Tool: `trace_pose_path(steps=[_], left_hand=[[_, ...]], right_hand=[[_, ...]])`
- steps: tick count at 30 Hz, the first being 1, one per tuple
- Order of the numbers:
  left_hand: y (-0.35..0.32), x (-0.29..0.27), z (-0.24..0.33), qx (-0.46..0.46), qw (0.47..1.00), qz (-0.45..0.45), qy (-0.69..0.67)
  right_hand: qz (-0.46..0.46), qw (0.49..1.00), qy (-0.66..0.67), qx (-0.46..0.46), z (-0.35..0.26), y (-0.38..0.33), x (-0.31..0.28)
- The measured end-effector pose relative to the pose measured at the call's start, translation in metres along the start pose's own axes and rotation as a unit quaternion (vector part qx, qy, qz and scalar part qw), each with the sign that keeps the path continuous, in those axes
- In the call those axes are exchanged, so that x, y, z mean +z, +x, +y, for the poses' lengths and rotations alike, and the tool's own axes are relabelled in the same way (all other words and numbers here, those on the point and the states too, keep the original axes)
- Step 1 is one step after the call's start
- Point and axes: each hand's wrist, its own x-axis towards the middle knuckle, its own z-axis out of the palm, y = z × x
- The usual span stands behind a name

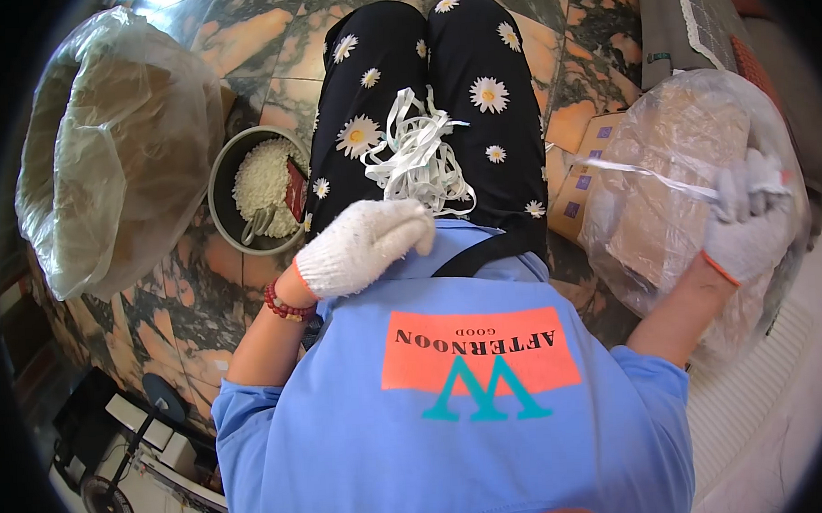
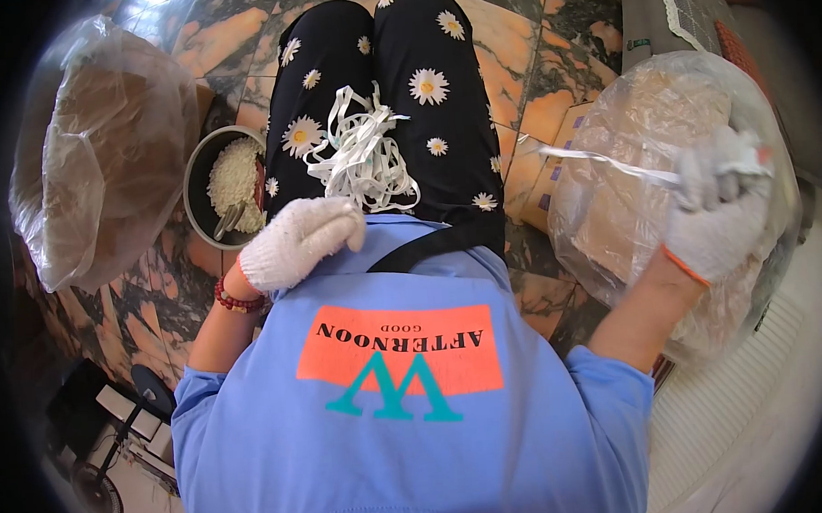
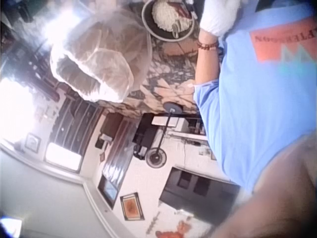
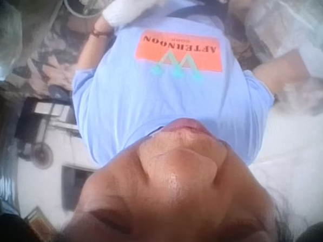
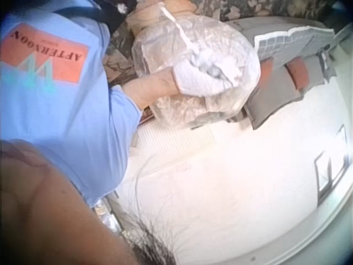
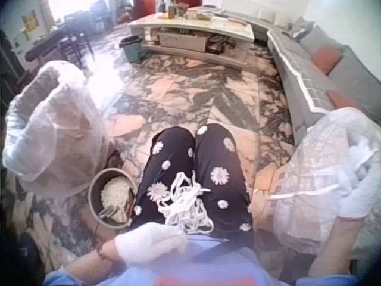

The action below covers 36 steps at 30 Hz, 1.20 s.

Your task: The person, wearing gloves, takes long white strips from their lap and ties them into bundles or knots, then places the finished bundles into a container.

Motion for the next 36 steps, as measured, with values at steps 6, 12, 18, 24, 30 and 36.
trace_pose_path(steps=[6, 12, 18, 24, 30, 36], left_hand=[[-0.006, -0.018, 0.011, -0.179, 0.941, 0.139, -0.251], [-0.028, -0.055, -0.044, -0.054, 0.853, 0.288, -0.431], [-0.049, -0.083, -0.124, -0.217, 0.839, 0.475, -0.155], [-0.066, -0.109, -0.187, -0.278, 0.836, 0.459, -0.113], [-0.051, -0.108, -0.195, -0.264, 0.859, 0.433, -0.063], [-0.056, -0.106, -0.198, -0.308, 0.847, 0.425, 0.086]], right_hand=[[0.022, 0.966, -0.214, -0.140, -0.137, -0.022, -0.036], [0.260, 0.394, -0.812, -0.343, -0.287, -0.048, -0.148], [-0.044, 0.506, -0.831, 0.228, -0.168, -0.051, -0.169], [0.223, 0.783, -0.563, 0.143, -0.123, -0.033, -0.070], [0.229, 0.669, -0.699, 0.107, -0.083, -0.007, -0.065], [0.023, 0.713, -0.700, 0.017, 0.025, 0.020, -0.035]])
